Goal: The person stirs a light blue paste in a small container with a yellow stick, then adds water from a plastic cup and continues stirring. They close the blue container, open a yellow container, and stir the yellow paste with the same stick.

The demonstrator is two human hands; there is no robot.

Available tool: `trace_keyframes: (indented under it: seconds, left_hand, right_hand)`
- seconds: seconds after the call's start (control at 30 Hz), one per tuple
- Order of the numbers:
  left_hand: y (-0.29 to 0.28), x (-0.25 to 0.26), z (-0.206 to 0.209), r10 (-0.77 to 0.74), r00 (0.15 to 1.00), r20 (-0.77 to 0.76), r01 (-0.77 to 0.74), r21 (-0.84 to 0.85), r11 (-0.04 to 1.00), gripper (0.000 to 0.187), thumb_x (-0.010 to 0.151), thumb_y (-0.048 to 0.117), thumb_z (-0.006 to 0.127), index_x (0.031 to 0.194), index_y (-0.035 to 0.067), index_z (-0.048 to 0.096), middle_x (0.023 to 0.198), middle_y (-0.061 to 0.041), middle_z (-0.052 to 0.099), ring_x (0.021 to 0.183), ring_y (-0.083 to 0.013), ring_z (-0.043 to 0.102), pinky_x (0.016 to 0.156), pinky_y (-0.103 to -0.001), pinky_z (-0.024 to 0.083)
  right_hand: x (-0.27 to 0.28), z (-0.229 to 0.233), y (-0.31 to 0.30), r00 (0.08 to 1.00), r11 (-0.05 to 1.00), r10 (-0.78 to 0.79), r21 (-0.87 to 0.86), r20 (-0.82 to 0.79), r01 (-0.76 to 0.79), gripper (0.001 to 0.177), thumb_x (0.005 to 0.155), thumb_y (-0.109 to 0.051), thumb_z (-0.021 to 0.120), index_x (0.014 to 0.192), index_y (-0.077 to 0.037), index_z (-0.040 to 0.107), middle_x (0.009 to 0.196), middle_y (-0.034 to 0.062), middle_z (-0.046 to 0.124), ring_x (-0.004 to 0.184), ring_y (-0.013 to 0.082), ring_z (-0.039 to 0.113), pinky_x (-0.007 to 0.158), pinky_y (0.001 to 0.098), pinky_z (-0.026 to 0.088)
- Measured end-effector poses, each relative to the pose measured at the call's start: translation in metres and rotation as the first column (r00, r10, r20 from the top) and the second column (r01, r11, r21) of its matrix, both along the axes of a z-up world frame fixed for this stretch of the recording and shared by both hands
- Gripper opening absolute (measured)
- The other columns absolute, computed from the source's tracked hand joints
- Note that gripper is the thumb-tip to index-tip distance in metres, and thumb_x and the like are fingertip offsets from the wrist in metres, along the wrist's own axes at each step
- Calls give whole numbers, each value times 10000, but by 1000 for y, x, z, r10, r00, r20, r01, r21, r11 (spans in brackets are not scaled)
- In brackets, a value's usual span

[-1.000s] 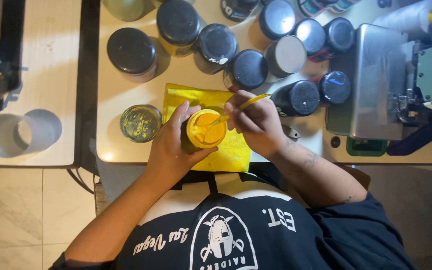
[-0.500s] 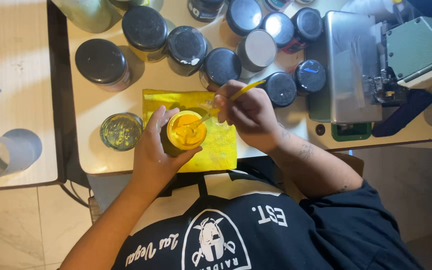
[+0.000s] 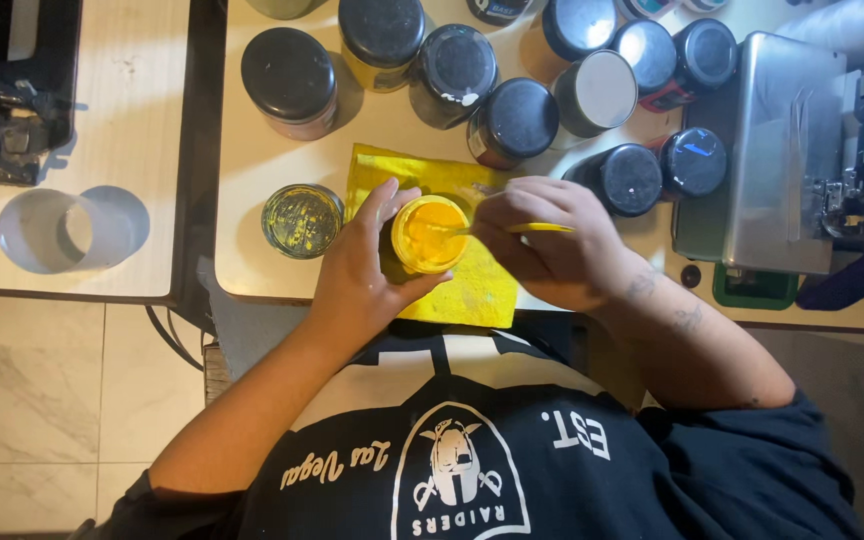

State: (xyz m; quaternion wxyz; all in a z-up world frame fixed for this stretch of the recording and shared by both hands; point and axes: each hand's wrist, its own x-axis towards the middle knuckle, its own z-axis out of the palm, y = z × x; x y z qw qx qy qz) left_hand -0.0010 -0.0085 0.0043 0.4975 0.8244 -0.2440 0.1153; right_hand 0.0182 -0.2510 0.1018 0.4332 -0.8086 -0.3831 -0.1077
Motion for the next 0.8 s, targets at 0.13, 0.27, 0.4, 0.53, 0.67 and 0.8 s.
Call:
trace_keyframes:
  seconds: [0.13,0.27,0.4,0.53,0.67,0.8]
  left_hand:
    - [2,0,1,-31,999,-34,31,-4,1000,1024,850,427,986,1605,40,413,1479,-149,686,1316,-351,706,1159,-464,546]
    - [3,-1,-1,-26,999,-46,26,15,1000,1021,851,436,982,1604,43,415,1479,-146,683,1315,-350,704,1157,-474,544]
    - [2,-2,-7,-9,999,-39,10,15,1000,1029,855,476,972,1608,46,417,1476,-140,689,1315,-343,708,1149,-474,551]
    - [0,-1,-8,2,999,-53,-2,-3,1000,1053,832,479,991,1605,39,428,1455,-148,696,1303,-347,711,1145,-478,555]
    - [2,0,-11,1,1000,-31,-1,-6,1000,1024,831,453,989,1592,36,445,1446,-143,703,1295,-336,719,1143,-460,555]
    - [1,1,-7,10,1000,9,-10,0,1000,1027,824,459,1000,1586,40,454,1436,-146,708,1285,-325,728,1146,-440,558]
  right_hand:
    - [11,27,-10,986,995,96,-14,-133,-99,96,1041,-41,652,1056,-30,746,838,137,682,685,340,721,667,408,595]
    - [22,37,0,918,932,336,-66,-212,-356,83,1015,64,646,1052,36,715,866,247,678,767,479,740,741,549,611]
    - [20,2,3,899,888,437,-167,8,-429,45,1027,60,662,1018,23,686,914,253,644,836,476,719,849,574,619]
    - [4,-37,10,938,950,302,-131,167,-283,105,986,34,724,1091,23,725,939,250,664,794,434,724,791,542,641]
    - [-9,-45,15,981,999,-18,-39,196,27,56,971,-28,755,1019,1,757,803,143,639,616,341,666,650,440,606]
    - [-9,-23,-3,983,989,-144,-30,118,148,41,980,-11,747,1005,-12,780,733,86,618,544,286,626,578,395,561]
